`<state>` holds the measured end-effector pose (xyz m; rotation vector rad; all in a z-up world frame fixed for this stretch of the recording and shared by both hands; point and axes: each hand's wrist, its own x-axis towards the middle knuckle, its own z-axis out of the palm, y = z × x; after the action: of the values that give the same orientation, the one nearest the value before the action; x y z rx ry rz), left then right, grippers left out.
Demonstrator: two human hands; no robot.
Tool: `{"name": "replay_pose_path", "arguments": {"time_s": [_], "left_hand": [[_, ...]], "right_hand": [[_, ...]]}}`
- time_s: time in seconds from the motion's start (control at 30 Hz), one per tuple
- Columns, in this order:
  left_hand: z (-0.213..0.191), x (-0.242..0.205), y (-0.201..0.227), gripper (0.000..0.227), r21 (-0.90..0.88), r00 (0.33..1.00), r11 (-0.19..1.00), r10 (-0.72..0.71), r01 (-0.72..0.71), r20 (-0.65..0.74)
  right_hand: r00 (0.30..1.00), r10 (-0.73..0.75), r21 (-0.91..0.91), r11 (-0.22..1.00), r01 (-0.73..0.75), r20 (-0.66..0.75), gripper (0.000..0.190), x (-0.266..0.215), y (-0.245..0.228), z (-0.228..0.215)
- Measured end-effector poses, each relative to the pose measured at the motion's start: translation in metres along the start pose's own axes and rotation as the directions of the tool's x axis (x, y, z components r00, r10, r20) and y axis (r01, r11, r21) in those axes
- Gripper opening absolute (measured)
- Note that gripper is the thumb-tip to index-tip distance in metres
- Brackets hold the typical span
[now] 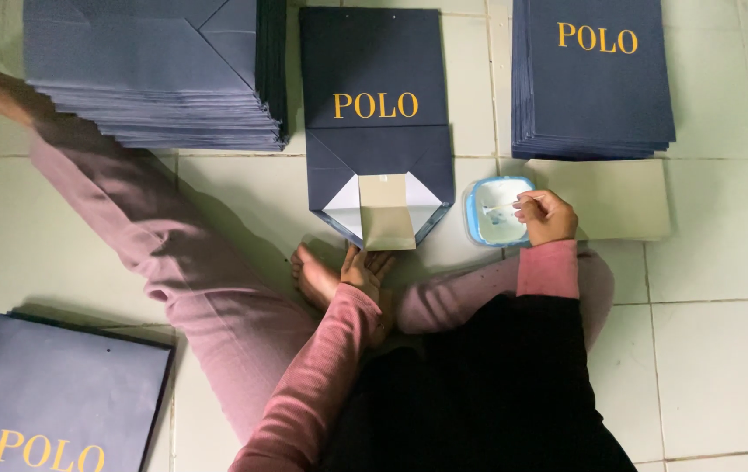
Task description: Apply glue to the bottom flaps of a paper bag and fold them to seal the bottom.
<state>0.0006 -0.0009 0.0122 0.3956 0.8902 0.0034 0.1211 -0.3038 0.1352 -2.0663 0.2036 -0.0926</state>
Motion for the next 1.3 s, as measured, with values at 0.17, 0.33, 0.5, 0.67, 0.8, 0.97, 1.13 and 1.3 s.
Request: {"name": "replay_pose_path", "arguments": {"time_s": [0.17,0.33,0.5,0.67,0.8,0.97,1.13,1.3], "left_hand": [[0.0,0.0,-0.002,0.051,-0.001,1.0,1.0,0.009,-0.009,0.007],[0.012,-0.016,0.005,0.05,0.003,0.999,0.999,0.038,-0.038,-0.016],[0.007,-0.002,-0.004,0.053,-0.008,1.0,1.0,0.025,-0.025,-0.005],[0.008,-0.005,-0.008,0.05,-0.019,0.999,0.999,0.037,-0.038,-0.035],[0.019,-0.018,0.0,0.052,-0.041,0.999,0.998,0.036,-0.038,-0.033],[0.001,0.011,-0.019,0.047,-0.057,0.999,0.998,0.031,-0.032,-0.01],[0.01,0.005,-0.014,0.045,-0.054,1.0,0.998,0.018,-0.018,0.003],[0.013,-0.004,-0.011,0.049,-0.006,0.999,0.999,0.046,-0.046,0.023]], "right_hand": [[0.998,-0.004,0.043,0.999,0.001,0.064,0.013,0.0,0.003,0.004],[0.996,-0.094,0.059,0.994,0.094,-0.005,0.014,0.003,-0.01,-0.005],[0.959,-0.238,0.187,0.96,0.209,0.151,0.015,-0.006,-0.05,0.032],[0.908,-0.288,0.181,0.953,0.241,0.305,0.014,-0.052,-0.101,0.11],[0.804,-0.43,-0.015,0.879,0.477,0.411,0.01,-0.072,-0.13,0.145],[0.759,-0.48,-0.025,0.838,0.545,0.44,0.011,-0.078,-0.117,0.169],[0.725,-0.511,-0.023,0.81,0.585,0.462,0.012,-0.075,-0.118,0.187],[0.692,-0.521,-0.045,0.782,0.622,0.499,0.013,-0.074,-0.121,0.203]]}}
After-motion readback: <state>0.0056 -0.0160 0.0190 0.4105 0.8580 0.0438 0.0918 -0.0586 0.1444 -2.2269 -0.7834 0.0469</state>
